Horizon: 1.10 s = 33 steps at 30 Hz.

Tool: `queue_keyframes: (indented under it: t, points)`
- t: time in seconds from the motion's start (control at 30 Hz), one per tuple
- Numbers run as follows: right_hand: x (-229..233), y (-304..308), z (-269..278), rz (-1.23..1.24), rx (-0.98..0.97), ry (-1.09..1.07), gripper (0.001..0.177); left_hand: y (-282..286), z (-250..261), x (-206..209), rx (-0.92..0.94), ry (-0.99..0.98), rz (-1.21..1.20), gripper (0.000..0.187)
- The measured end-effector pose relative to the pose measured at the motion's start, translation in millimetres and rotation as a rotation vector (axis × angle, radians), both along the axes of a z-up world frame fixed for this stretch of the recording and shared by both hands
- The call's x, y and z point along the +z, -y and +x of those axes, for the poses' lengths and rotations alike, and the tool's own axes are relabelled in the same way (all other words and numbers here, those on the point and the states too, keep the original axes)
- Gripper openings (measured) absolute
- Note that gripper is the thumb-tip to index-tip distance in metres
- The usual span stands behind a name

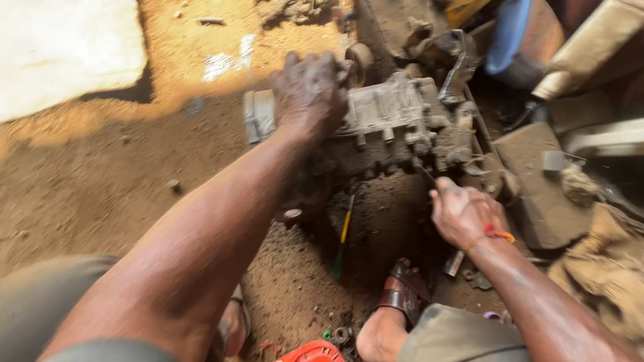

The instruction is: The person works on a mechanical component using a metal bar and a wrench while using a cloth to wipe different parts of the assembly.

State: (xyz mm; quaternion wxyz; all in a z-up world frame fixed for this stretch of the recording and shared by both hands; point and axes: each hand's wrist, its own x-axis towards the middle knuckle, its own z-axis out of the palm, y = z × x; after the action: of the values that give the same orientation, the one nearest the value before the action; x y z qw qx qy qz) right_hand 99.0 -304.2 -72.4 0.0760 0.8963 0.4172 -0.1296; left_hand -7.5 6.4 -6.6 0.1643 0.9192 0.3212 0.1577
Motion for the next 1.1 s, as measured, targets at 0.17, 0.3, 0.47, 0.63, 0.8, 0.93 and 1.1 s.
queue_keyframes:
  t: [0.17,0.3,0.47,0.63,0.8,0.93,1.1]
  points:
    - [16.3,-19.3,5.1,0.130,-0.035,0.091,0.026,0.5,5.0,3.1,0.014,-0.028,-0.091,0.021]
    - [36.6,-23.2,12.7,0.025,-0.138,-0.070,0.032,-0.4,-2.5,7.3,0.005,-0.125,-0.154,0.021]
    - [48.6,-32.7,17.4,-0.052,-0.181,-0.195,0.037,1.3,-2.9,10.9,0.009,-0.139,-0.113,0.025]
    - [47.1,-42.1,6.7,-0.139,-0.156,-0.248,0.040,2.0,-2.8,12.7,0.004,-0.118,-0.115,0.025]
    - [48.3,-33.3,15.6,-0.106,-0.199,-0.214,0.041,3.0,-1.7,10.8,-0.007,-0.065,-0.042,0.029]
    - [26.7,-27.4,22.1,-0.016,-0.235,-0.227,0.041,3.7,1.4,12.0,0.005,-0.110,-0.124,0.023]
    - [-5.4,-30.3,-36.0,0.064,-0.018,-0.351,0.035,5.1,-0.8,18.7,0.011,-0.133,-0.091,0.024]
